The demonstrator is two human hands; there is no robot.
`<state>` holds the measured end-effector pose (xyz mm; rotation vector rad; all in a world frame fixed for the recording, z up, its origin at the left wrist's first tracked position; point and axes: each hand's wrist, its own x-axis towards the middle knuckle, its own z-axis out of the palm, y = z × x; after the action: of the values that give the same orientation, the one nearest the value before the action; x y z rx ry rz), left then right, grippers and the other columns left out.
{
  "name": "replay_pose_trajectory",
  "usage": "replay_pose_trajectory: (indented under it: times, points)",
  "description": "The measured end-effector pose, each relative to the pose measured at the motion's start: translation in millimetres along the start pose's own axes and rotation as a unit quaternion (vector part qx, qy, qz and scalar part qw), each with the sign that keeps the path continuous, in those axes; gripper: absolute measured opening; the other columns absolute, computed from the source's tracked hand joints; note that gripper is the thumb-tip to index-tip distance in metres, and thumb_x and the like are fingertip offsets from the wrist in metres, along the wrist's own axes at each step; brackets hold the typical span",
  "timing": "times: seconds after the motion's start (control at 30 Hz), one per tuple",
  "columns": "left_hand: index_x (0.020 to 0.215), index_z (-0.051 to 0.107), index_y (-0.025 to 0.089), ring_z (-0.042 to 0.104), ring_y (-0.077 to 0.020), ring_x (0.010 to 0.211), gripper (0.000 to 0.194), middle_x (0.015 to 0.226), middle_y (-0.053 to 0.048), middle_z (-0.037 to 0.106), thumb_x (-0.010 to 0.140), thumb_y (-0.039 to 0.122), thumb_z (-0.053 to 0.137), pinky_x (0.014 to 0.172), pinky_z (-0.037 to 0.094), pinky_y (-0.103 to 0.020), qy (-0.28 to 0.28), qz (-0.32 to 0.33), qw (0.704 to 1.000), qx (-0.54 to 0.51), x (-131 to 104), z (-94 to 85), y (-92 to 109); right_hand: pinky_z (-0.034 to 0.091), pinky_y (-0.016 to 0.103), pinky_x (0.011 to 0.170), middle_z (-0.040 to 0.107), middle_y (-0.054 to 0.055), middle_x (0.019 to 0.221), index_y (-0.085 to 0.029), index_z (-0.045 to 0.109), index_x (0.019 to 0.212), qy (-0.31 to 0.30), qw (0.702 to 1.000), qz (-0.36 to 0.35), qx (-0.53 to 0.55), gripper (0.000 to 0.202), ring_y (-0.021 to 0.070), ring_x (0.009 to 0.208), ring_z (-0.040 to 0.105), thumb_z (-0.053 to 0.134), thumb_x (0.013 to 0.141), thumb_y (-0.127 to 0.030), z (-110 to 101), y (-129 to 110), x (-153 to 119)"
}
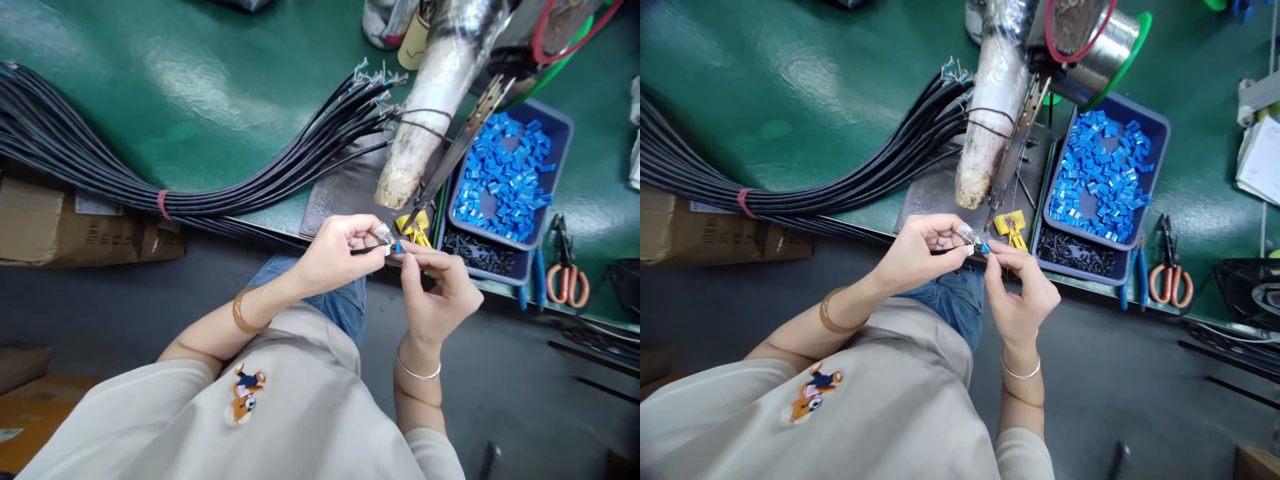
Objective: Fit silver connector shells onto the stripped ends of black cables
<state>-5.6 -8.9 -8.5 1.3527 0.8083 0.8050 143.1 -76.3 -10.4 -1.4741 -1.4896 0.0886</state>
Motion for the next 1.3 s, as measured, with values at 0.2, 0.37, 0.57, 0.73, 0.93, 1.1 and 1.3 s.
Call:
replay_pose_trajectory:
  times: [0.2,0.37,0.57,0.73,0.93,1.1,1.3]
  points:
    - [0.075,0.059,0.011,0.044,-0.0042,0.053,0.010,0.061,0.003,0.050,0.080,0.020,0.061,0.052,0.037,-0.017,-0.036,-0.007,0.999,-0.002,-5.4,-2.0,-1.6,0.060,0.026,0.070,0.076,0.001,0.091,-0.019,0.064,0.085,-0.008,0.996,-0.088,-0.013,0.015,0.0168,0.083,0.074,0.068,0.077,-0.007,-5.8,-8.9,1.8]
    - [0.076,0.059,0.011,0.052,-0.0047,0.054,0.009,0.061,0.001,0.056,0.081,0.018,0.060,0.053,0.042,-0.015,-0.032,-0.017,0.998,-0.042,-5.6,-2.6,-0.5,0.057,0.021,0.071,0.077,0.003,0.092,-0.017,0.065,0.089,-0.014,0.981,-0.178,-0.078,0.025,0.0132,0.078,0.074,0.073,0.071,-0.002,-2.4,-9.4,-0.5]
    - [0.074,0.058,0.011,0.056,-0.0044,0.053,0.010,0.061,-0.001,0.061,0.082,0.018,0.059,0.053,0.045,-0.013,-0.044,-0.030,0.996,-0.071,-6.0,-3.6,1.6,0.054,0.021,0.057,0.074,-0.002,0.086,-0.021,0.065,0.095,0.020,0.999,-0.035,-0.009,0.020,0.0099,0.065,0.069,0.064,0.081,-0.007,-9.8,-2.6,-9.1]
    - [0.072,0.058,0.010,0.050,-0.0018,0.048,0.011,0.058,0.000,0.061,0.082,0.015,0.059,0.047,0.039,-0.011,-0.059,-0.038,0.995,-0.077,-6.9,-4.1,3.3,0.038,0.020,0.049,0.061,-0.007,0.061,-0.025,0.067,0.108,-0.016,0.975,-0.151,-0.162,0.030,0.0045,0.046,0.048,0.070,0.081,-0.013,-16.4,0.6,-5.9]
    - [0.076,0.058,0.011,0.050,-0.0011,0.047,0.008,0.060,0.002,0.061,0.083,0.013,0.056,0.047,0.038,-0.011,-0.075,-0.034,0.993,-0.086,-7.5,-5.3,1.2,0.033,0.023,0.053,0.059,-0.004,0.059,-0.020,0.065,0.099,-0.074,0.941,-0.237,-0.229,0.017,0.0061,0.050,0.045,0.069,0.083,-0.016,-9.1,8.6,-1.1]
    - [0.079,0.057,0.012,0.056,-0.0044,0.058,0.006,0.066,0.001,0.062,0.084,0.015,0.057,0.057,0.046,-0.014,-0.048,0.009,0.997,-0.061,-8.7,-1.7,-3.4,0.034,0.021,0.052,0.061,-0.005,0.064,-0.019,0.060,0.092,-0.072,0.963,-0.174,-0.191,0.011,0.0038,0.047,0.044,0.065,0.084,-0.014,0.0,7.0,-5.7]
    - [0.086,0.062,0.012,0.056,-0.0067,0.068,0.005,0.074,0.000,0.062,0.085,0.017,0.059,0.064,0.047,-0.017,-0.009,0.074,0.997,-0.026,-14.1,4.1,-9.8,0.035,0.017,0.046,0.051,-0.007,0.059,-0.020,0.055,0.085,-0.123,0.975,0.151,0.110,0.009,0.0040,0.047,0.046,0.058,0.090,-0.027,5.0,-6.7,-10.4]
